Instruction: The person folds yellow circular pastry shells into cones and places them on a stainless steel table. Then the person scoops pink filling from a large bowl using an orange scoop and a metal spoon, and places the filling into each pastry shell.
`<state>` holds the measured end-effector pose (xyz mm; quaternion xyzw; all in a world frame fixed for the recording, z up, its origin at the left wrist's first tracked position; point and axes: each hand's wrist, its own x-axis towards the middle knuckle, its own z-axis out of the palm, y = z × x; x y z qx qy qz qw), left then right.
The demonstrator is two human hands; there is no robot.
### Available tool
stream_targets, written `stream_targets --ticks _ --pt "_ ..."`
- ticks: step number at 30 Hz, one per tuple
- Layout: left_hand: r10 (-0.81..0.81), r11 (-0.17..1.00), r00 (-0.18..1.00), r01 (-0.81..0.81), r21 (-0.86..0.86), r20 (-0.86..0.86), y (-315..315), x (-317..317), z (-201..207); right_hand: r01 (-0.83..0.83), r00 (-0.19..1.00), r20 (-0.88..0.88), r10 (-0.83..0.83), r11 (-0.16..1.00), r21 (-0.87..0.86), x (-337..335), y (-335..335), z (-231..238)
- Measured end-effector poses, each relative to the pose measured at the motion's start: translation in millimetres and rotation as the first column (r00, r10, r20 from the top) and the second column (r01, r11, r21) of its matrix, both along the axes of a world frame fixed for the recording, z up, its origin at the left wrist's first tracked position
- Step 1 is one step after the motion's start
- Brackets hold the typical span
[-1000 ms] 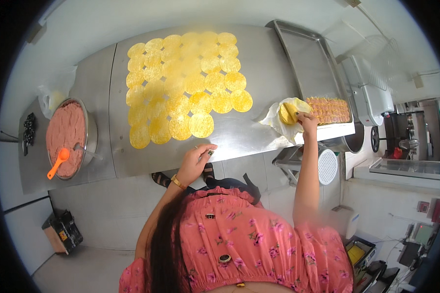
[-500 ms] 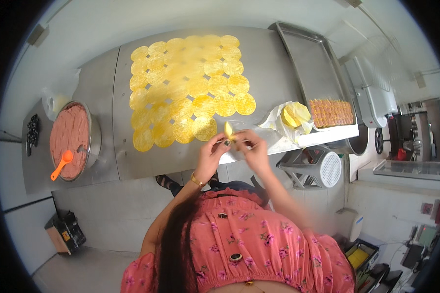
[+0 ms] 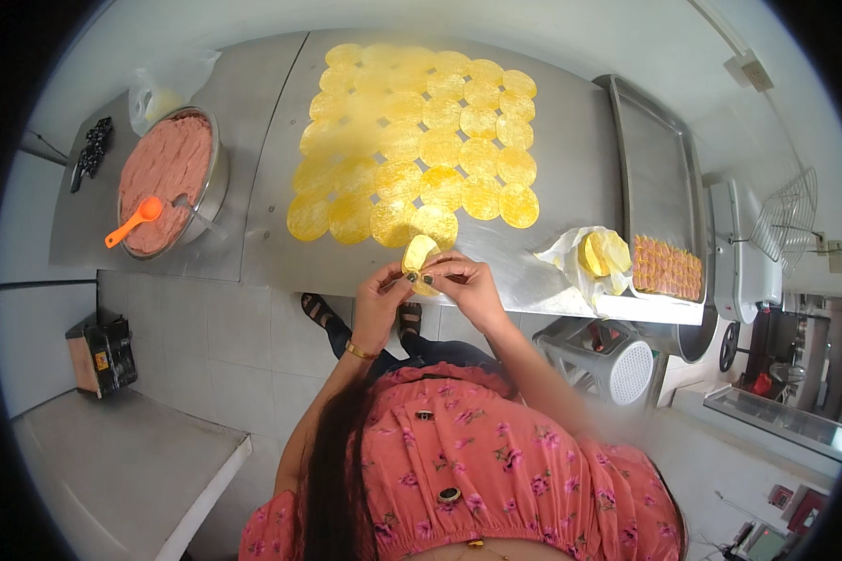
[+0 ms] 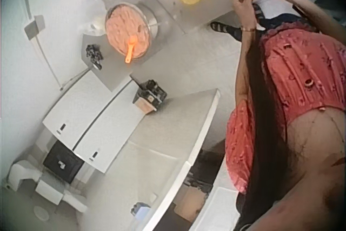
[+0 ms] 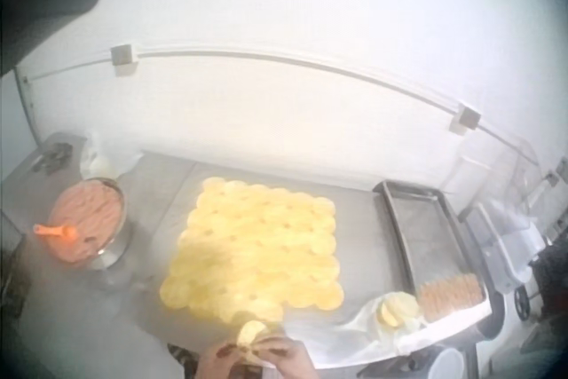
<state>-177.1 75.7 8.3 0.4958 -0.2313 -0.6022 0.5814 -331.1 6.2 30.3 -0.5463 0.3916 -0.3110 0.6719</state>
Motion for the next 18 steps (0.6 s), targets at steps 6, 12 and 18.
stream_targets --ticks 6,12,18 --pt "0.03 1.0 0.995 -0.029 0.009 -0.093 -5 -2 8 0.068 0.996 0.046 -0.073 0.993 0.092 -1 -4 4" --pt "-0.002 1.0 0.999 0.003 0.011 -0.044 -15 -5 13 0.142 0.989 0.037 -0.141 0.99 -0.009 -1 3 9" --pt "-0.142 0.986 0.99 0.143 -0.082 0.019 -22 0 13 0.193 0.977 0.082 -0.199 0.979 0.07 -5 4 8"
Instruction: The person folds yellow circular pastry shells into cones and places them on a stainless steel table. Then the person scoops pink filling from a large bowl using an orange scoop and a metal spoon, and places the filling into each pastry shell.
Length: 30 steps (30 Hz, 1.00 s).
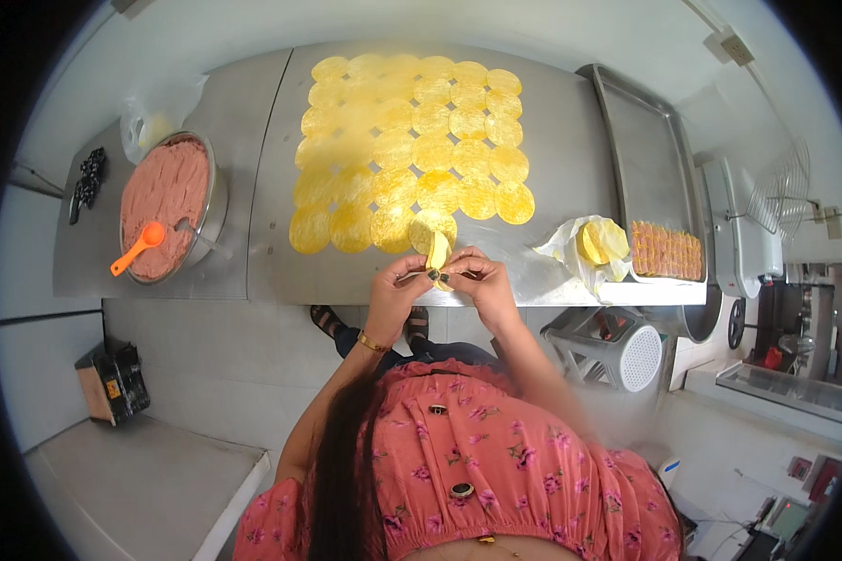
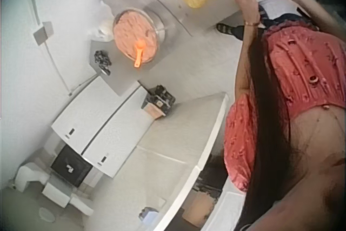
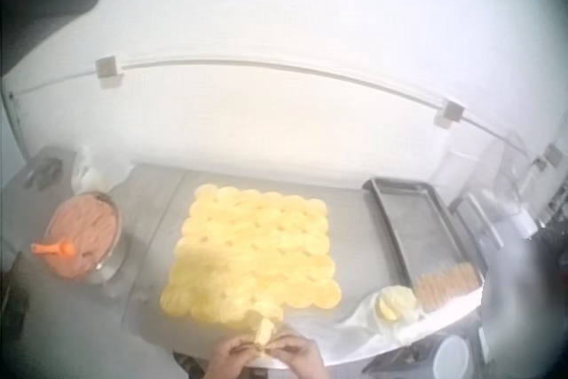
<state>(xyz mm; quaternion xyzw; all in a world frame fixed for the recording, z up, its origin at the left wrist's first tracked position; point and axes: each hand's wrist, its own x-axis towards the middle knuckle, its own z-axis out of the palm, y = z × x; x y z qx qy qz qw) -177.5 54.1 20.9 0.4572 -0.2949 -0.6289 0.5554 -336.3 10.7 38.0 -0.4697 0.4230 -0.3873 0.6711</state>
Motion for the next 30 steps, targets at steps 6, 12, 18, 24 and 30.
stream_targets --ticks 6,12,18,24,30 --pt "-0.145 0.988 0.987 0.149 -0.048 0.071 -10 14 0 0.007 0.945 0.315 -0.086 0.969 0.246 -3 2 -10" --pt "-0.225 0.974 0.973 0.225 -0.003 0.055 -21 29 6 0.099 0.845 0.438 -0.306 0.895 0.435 -7 -2 -9" --pt "-0.109 0.993 0.994 0.108 0.038 0.024 -20 57 10 0.313 0.796 0.364 -0.484 0.843 0.437 -24 -40 -14" --pt "-0.005 0.997 0.999 0.002 0.078 0.039 -6 66 6 0.266 0.522 -0.671 -0.527 0.848 -0.459 -39 -60 -40" --pt "0.047 0.994 0.999 -0.047 0.099 -0.004 14 49 -4 -0.34 0.549 -0.699 -0.459 0.641 -0.688 -32 -35 -45"
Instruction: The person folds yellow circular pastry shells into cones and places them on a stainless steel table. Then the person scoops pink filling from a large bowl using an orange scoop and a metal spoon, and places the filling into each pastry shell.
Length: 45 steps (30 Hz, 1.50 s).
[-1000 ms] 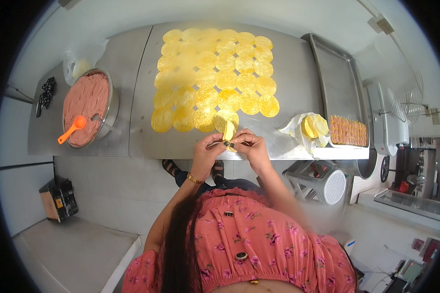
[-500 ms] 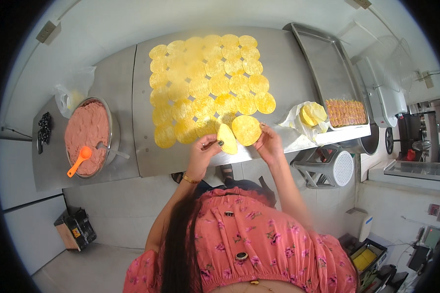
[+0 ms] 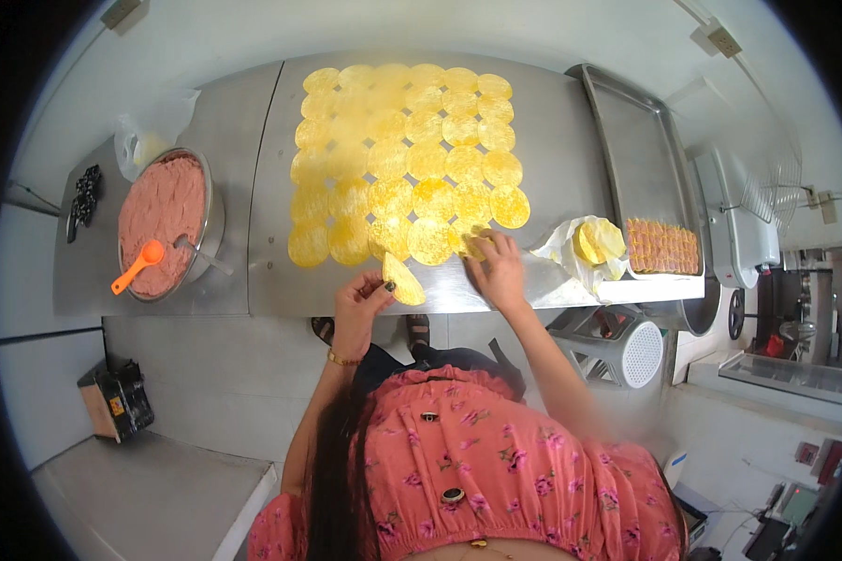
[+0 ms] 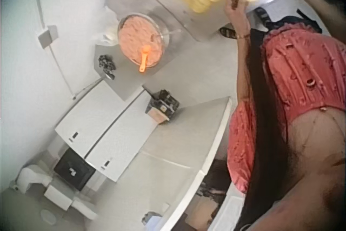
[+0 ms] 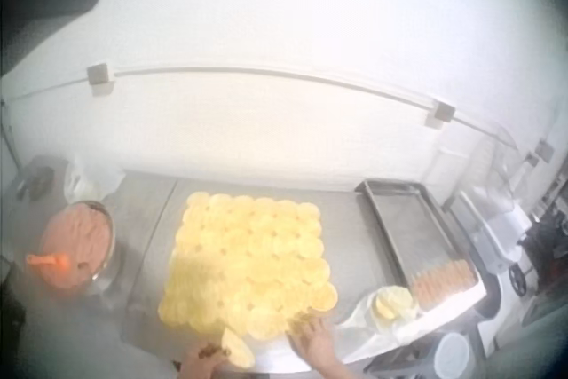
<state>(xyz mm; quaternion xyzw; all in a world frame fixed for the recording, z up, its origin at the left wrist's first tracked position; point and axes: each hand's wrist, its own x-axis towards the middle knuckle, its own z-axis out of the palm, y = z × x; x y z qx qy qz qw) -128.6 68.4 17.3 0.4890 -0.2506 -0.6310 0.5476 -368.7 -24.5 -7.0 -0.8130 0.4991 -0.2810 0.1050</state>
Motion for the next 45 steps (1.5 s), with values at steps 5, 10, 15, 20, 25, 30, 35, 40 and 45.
stream_targets --ticks 5,10,15,20,25,30,35,40,45 --pt "0.112 0.994 0.992 -0.111 0.013 -0.059 12 -16 -1 -0.201 0.979 -0.031 0.2 0.979 -0.035 23 -1 -5" --pt "0.15 0.989 0.987 -0.151 -0.003 -0.062 19 -18 0 -0.19 0.98 -0.064 0.187 0.98 -0.055 26 -7 -10" --pt "0.166 0.985 0.982 -0.17 -0.035 -0.086 26 -20 -3 -0.081 0.997 0.007 0.082 0.996 -0.046 13 -9 -12" --pt "0.135 0.991 0.988 -0.137 -0.013 -0.072 22 -25 -4 0.063 0.997 -0.043 -0.064 0.998 -0.026 -9 -8 -16" --pt "0.088 0.996 0.991 -0.088 0.007 -0.105 8 -34 -4 0.116 0.993 -0.027 -0.117 0.993 -0.028 -13 -2 -16" --pt "0.041 0.999 0.997 -0.039 0.03 -0.064 -14 -45 -5 0.066 0.933 0.344 -0.109 0.989 0.135 -1 4 11" --pt "-0.048 0.998 0.995 0.05 0.023 -0.092 -32 -56 -4 -0.304 0.761 0.649 0.007 0.888 0.346 14 24 36" --pt "-0.105 0.994 0.988 0.104 -0.016 -0.117 -40 -62 -2 -0.196 0.684 0.68 -0.264 0.831 0.52 14 34 28" --pt "-0.127 0.992 0.987 0.127 -0.002 -0.102 -41 -61 0 -0.317 0.327 0.771 -0.546 0.706 0.634 -5 23 16"
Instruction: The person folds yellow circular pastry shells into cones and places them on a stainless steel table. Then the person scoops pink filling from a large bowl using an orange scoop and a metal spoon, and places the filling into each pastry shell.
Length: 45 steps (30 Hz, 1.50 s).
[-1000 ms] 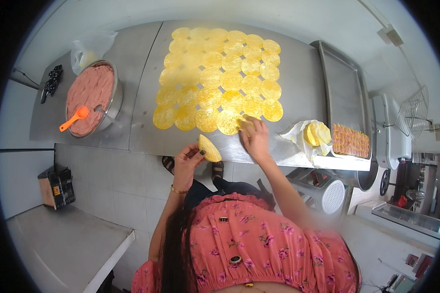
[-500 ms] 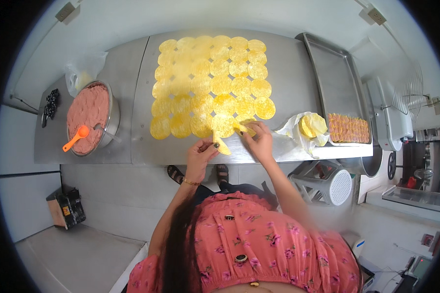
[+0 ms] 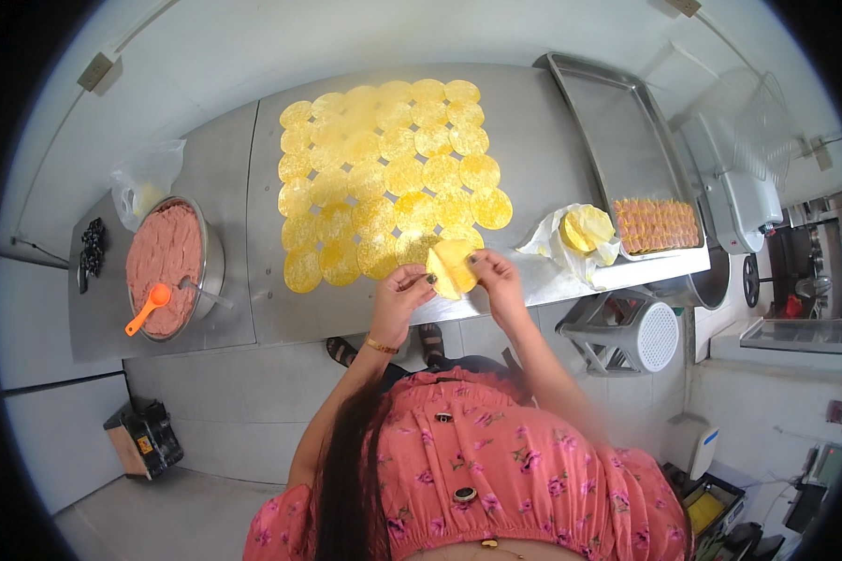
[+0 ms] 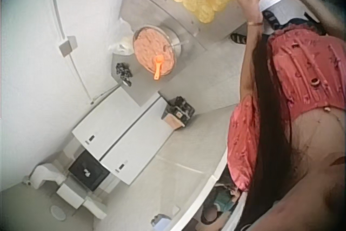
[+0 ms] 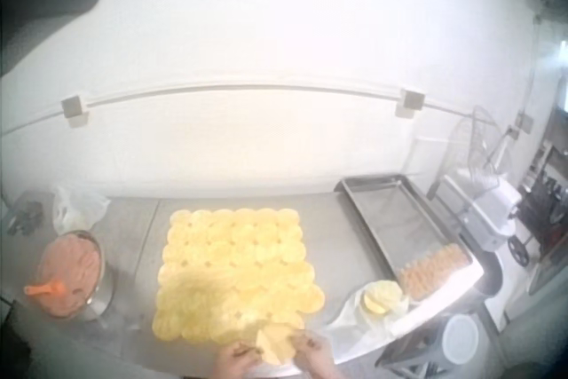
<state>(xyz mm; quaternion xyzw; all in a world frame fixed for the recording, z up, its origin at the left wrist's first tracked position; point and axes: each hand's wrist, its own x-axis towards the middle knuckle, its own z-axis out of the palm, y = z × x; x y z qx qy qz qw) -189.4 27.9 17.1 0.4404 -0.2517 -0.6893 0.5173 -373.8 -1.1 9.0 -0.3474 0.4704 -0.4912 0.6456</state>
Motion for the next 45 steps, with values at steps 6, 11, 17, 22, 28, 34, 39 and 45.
stream_targets --ticks 6,11,17,22,28,34,39,45 --pt "0.067 0.997 0.996 -0.065 0.049 -0.054 12 20 -2 0.185 0.971 -0.159 -0.178 0.982 0.033 -49 -44 -20" --pt "0.123 0.992 0.988 -0.123 0.012 -0.096 27 36 -7 -0.061 0.339 -0.865 -0.371 0.908 -0.413 -73 -44 -44" --pt "0.165 0.986 0.982 -0.164 0.017 -0.093 41 37 -7 -0.218 0.276 -0.882 -0.382 0.869 -0.444 -71 -35 -40" --pt "0.17 0.985 0.979 -0.17 0.015 -0.111 47 33 -7 -0.193 0.214 -0.895 -0.392 0.881 -0.432 -72 -34 -35" --pt "0.214 0.977 0.971 -0.212 0.027 -0.103 53 35 -11 -0.213 0.159 -0.898 -0.41 0.874 -0.437 -109 -42 -45" --pt "0.242 0.97 0.963 -0.24 0.033 -0.117 62 42 -5 -0.162 0.088 -0.924 -0.371 0.91 -0.381 -104 -51 -23" --pt "0.23 0.973 0.955 -0.228 0.03 -0.19 69 51 1 -0.319 0.715 -0.696 -0.065 0.856 -0.408 -4 -17 22" --pt "0.219 0.972 0.972 -0.21 0.101 -0.087 80 93 7 -0.559 0.777 -0.547 0.31 0.739 -0.375 118 38 42"
